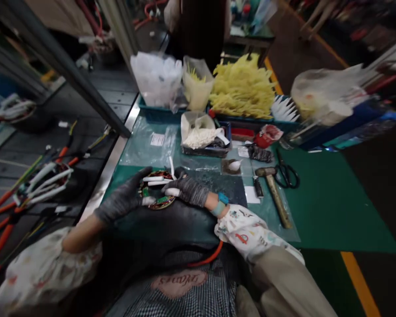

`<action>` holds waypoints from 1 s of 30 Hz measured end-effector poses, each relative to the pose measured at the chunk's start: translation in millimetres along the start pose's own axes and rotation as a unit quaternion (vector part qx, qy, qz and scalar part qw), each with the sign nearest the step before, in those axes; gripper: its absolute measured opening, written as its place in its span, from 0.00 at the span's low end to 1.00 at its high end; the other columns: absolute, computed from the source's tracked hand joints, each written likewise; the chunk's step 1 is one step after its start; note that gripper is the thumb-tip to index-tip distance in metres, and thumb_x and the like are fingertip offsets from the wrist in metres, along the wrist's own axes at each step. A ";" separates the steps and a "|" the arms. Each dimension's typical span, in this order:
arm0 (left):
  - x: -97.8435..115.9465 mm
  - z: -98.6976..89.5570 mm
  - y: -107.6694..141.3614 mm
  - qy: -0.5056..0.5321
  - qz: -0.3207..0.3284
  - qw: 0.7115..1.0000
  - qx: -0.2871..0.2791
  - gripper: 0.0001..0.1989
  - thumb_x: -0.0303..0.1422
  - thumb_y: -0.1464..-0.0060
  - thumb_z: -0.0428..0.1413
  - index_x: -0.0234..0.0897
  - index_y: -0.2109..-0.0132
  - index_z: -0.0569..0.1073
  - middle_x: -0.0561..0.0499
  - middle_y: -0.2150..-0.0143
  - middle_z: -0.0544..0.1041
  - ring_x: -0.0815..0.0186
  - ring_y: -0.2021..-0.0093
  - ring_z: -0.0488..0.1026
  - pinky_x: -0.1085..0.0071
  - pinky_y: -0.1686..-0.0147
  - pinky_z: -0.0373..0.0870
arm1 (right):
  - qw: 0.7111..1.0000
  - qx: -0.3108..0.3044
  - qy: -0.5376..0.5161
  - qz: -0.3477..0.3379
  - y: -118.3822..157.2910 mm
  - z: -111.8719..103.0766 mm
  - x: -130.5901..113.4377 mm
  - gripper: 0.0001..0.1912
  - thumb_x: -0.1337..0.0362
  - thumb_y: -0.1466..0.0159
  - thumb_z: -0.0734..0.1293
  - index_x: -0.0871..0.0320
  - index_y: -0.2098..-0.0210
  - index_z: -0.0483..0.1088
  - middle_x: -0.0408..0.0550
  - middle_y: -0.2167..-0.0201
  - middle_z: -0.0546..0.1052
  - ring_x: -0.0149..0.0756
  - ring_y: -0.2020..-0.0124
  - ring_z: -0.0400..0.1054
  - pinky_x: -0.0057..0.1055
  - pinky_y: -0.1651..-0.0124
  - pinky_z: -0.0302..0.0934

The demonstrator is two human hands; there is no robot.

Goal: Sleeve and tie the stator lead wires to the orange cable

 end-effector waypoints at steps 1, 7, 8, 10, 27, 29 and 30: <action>2.2 -3.2 2.5 -0.077 -0.006 0.995 0.056 0.47 0.41 0.39 0.67 0.42 0.21 0.55 0.35 0.37 0.78 0.44 0.42 0.80 0.46 0.47 0.83 | 1.000 0.013 -0.001 0.001 -3.3 3.3 3.2 0.14 0.58 0.22 0.66 0.52 0.50 0.85 0.48 0.54 0.87 0.44 0.50 0.78 0.44 0.37 0.72; 39.1 11.3 25.8 -0.266 0.109 0.958 -0.013 0.31 0.19 0.41 0.57 0.57 0.39 0.79 0.56 0.41 0.85 0.54 0.43 0.80 0.53 0.44 0.74 | 0.997 0.067 -0.012 -0.036 2.7 -17.3 10.1 0.17 0.56 0.21 0.63 0.52 0.52 0.84 0.52 0.51 0.86 0.47 0.38 0.74 0.48 0.31 0.67; 42.6 15.5 27.8 -0.263 0.114 0.958 0.002 0.31 0.18 0.42 0.56 0.55 0.38 0.79 0.56 0.39 0.84 0.56 0.41 0.80 0.53 0.41 0.72 | 0.994 0.111 0.001 -0.015 5.4 -34.1 11.6 0.15 0.55 0.22 0.64 0.51 0.51 0.84 0.51 0.50 0.85 0.47 0.38 0.74 0.47 0.32 0.68; 45.2 24.7 30.0 -0.235 0.125 0.963 0.043 0.29 0.21 0.42 0.56 0.48 0.36 0.77 0.52 0.36 0.83 0.56 0.38 0.79 0.53 0.33 0.67 | 0.959 0.266 0.074 0.070 9.0 -74.9 17.2 0.14 0.56 0.25 0.67 0.51 0.51 0.84 0.53 0.46 0.83 0.48 0.39 0.74 0.47 0.31 0.67; 34.4 50.7 18.3 -0.131 0.143 0.964 0.182 0.19 0.30 0.37 0.61 0.43 0.41 0.74 0.46 0.43 0.86 0.54 0.41 0.83 0.49 0.28 0.69 | 0.889 0.359 0.221 0.181 -24.3 -155.2 8.7 0.07 0.60 0.35 0.70 0.56 0.63 0.80 0.51 0.61 0.86 0.45 0.58 0.78 0.43 0.49 0.74; 32.8 50.3 19.5 -0.122 0.142 0.966 0.179 0.20 0.31 0.37 0.62 0.41 0.39 0.73 0.45 0.43 0.85 0.54 0.39 0.82 0.49 0.28 0.68 | 0.881 0.420 0.173 0.128 -10.0 -150.6 -19.4 0.08 0.57 0.34 0.71 0.54 0.64 0.78 0.48 0.63 0.85 0.44 0.60 0.79 0.43 0.49 0.74; 32.3 50.1 20.2 -0.122 0.145 0.967 0.173 0.20 0.32 0.37 0.62 0.41 0.40 0.73 0.45 0.43 0.85 0.54 0.38 0.82 0.49 0.27 0.67 | 0.874 0.454 0.141 0.104 -1.4 -146.5 -34.7 0.09 0.55 0.34 0.72 0.53 0.64 0.76 0.47 0.64 0.84 0.44 0.60 0.79 0.43 0.50 0.75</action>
Point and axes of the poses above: each hand's wrist, its own y-axis away from the middle knuckle, its own z-axis out of the palm, x = y × z, the point moved 1 cm from there along -y, towards the middle knuckle
